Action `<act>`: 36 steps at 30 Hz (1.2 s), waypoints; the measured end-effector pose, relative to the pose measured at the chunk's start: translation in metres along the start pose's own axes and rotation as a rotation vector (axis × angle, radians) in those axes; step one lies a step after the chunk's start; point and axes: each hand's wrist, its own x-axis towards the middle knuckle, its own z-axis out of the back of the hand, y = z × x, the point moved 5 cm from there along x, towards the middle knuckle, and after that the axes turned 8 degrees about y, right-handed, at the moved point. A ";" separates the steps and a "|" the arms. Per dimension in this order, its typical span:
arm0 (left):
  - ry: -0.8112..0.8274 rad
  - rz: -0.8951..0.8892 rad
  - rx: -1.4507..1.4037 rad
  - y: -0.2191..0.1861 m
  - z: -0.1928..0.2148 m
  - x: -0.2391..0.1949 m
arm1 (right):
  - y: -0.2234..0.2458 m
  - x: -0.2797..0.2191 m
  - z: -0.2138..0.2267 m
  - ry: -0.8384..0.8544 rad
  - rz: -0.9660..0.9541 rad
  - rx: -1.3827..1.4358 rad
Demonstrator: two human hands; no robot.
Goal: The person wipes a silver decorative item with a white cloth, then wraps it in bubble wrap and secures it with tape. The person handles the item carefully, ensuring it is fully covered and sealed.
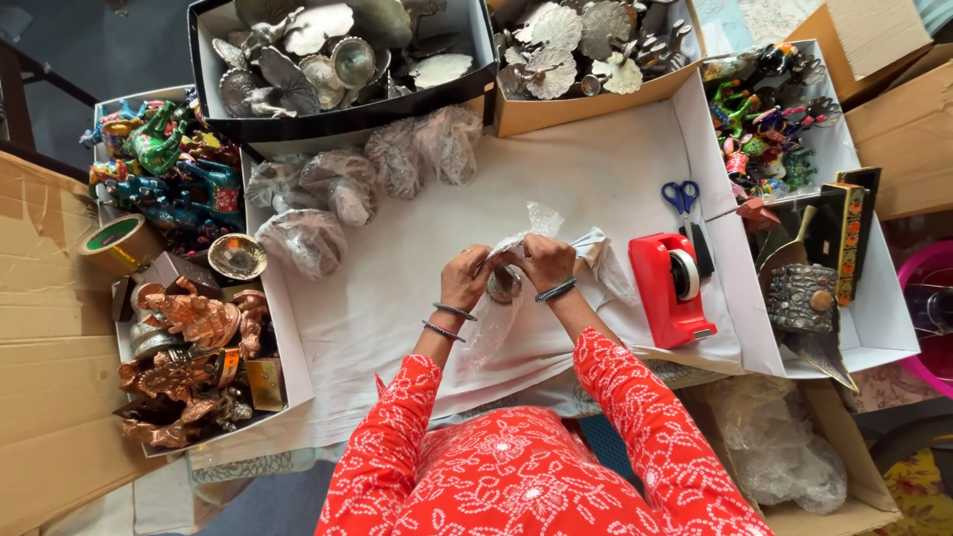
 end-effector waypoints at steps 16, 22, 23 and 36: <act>-0.056 0.077 0.139 0.000 -0.007 -0.008 | -0.047 -0.021 0.047 -0.045 -0.342 0.474; -0.061 0.054 0.161 -0.011 -0.002 -0.010 | -0.078 -0.009 0.007 -0.027 -0.540 0.405; -0.055 0.013 0.174 -0.020 0.001 -0.011 | -0.075 -0.005 0.000 0.005 -0.501 0.332; -0.020 0.135 0.200 -0.012 -0.023 0.006 | -0.087 -0.103 0.014 0.063 -0.347 0.553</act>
